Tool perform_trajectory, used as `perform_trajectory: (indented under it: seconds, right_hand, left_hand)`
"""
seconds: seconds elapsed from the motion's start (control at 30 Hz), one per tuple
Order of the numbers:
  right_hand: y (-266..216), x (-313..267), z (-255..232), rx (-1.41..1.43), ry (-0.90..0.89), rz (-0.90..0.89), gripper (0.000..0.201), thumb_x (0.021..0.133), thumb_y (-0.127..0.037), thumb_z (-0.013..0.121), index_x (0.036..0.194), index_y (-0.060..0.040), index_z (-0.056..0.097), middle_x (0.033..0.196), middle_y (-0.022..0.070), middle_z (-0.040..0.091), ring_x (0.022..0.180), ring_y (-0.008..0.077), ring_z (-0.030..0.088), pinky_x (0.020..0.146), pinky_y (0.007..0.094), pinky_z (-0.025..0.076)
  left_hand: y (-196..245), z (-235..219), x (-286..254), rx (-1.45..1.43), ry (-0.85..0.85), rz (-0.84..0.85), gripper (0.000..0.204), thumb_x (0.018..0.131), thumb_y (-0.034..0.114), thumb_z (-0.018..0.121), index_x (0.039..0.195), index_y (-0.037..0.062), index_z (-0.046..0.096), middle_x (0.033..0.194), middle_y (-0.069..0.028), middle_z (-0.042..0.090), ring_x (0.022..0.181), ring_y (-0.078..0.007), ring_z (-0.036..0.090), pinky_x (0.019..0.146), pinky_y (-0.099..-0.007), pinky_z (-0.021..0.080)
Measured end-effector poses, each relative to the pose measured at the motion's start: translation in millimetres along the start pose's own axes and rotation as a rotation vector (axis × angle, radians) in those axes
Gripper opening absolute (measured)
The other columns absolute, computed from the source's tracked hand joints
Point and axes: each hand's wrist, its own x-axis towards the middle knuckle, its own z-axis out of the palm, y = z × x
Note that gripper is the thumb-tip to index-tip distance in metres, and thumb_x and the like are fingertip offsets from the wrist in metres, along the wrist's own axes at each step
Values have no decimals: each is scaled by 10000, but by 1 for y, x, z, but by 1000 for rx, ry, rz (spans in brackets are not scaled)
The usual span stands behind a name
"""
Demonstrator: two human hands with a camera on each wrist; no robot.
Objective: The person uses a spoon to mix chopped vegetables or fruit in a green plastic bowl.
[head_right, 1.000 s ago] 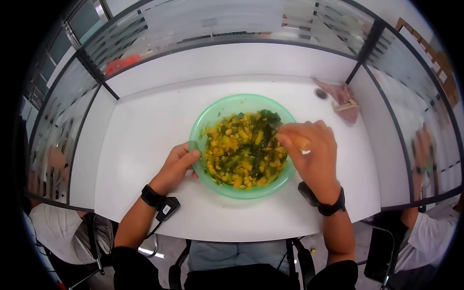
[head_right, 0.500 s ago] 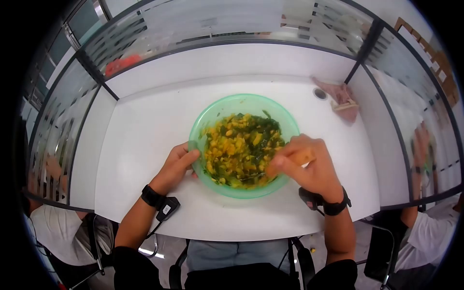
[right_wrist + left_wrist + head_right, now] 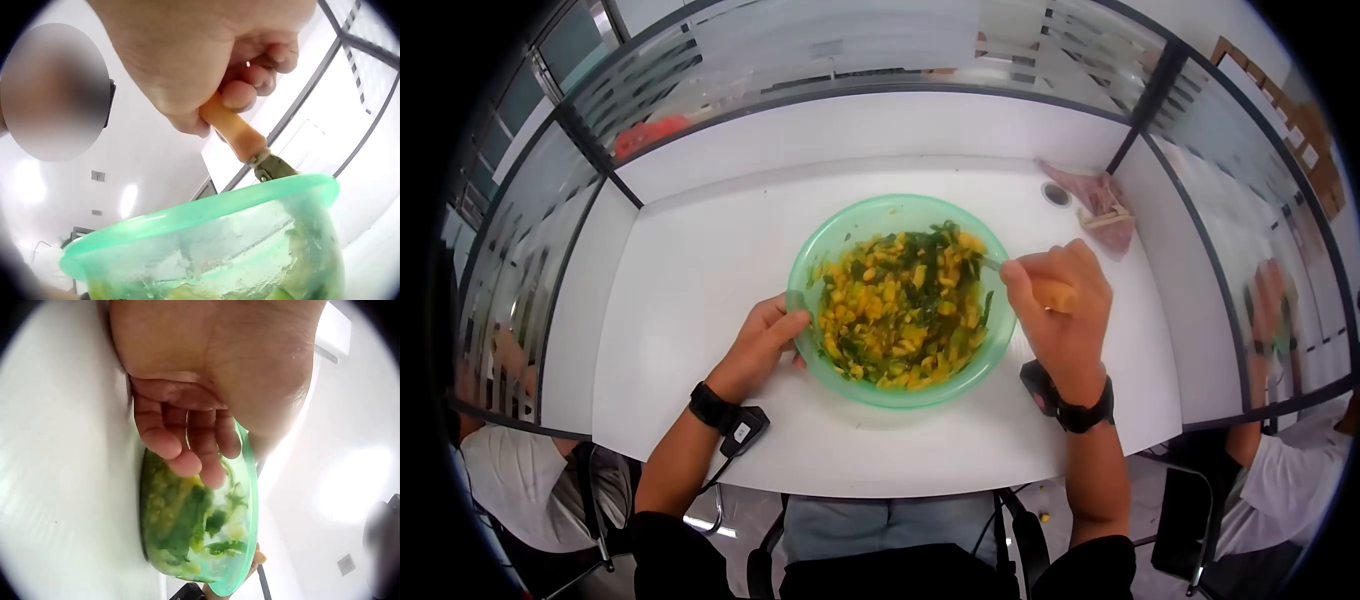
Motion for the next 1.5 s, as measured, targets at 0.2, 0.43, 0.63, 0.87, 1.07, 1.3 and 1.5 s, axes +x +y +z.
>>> perform_trajectory:
  seconds: [0.2,0.43,0.63,0.87,1.07,1.3,1.5]
  right_hand:
    - [-6,-5,15,37,-202,32,101,815,-123,788,784,-42,734,759,71,698,680,230,584,666,337,444]
    - [-23,-2,-5,544,-523,357,106,840,-144,761,781,-55,766,709,78,676,679,200,563,650,320,440]
    - [-15,-3,2,94,-236,48,122,792,-139,793,731,-68,715,667,40,650,624,216,514,635,346,392]
    - [-14,-4,8,-92,-40,-62,140,785,-94,796,715,-86,675,681,21,657,624,220,502,635,356,379]
    - [-14,-3,16,-34,-214,4,90,792,-155,809,802,-104,735,768,29,719,690,238,558,696,356,408]
    - [-24,-4,0,562,-476,247,189,913,-191,715,816,-46,789,784,54,740,752,183,609,753,321,471]
    - [-26,-2,8,313,-442,142,142,823,-190,800,737,-89,747,761,51,717,707,235,598,728,348,406]
  left_hand:
    - [-1,0,2,-4,13,-5,302,1033,341,577,1017,44,632,797,-33,661,619,-99,585,594,-244,485]
    - [-3,-5,1,38,-33,-44,306,1037,317,541,1104,30,623,930,-43,676,711,-108,594,622,-261,477]
    - [1,1,0,-4,10,-5,296,1036,334,571,1015,45,630,806,-28,663,627,-95,587,599,-240,486]
    - [-2,0,1,-10,-8,-10,295,1037,335,571,1015,47,633,804,-29,664,634,-88,594,597,-235,487]
    - [-1,-2,1,2,-15,-19,280,1038,326,570,1007,54,628,776,-26,663,634,-81,602,598,-236,493]
    - [0,-3,1,4,-27,-14,276,1039,326,569,1003,59,630,776,-18,660,644,-80,609,598,-235,496]
    - [0,-2,0,10,-22,-14,298,1039,328,568,1031,38,634,776,-25,660,638,-84,609,599,-236,501]
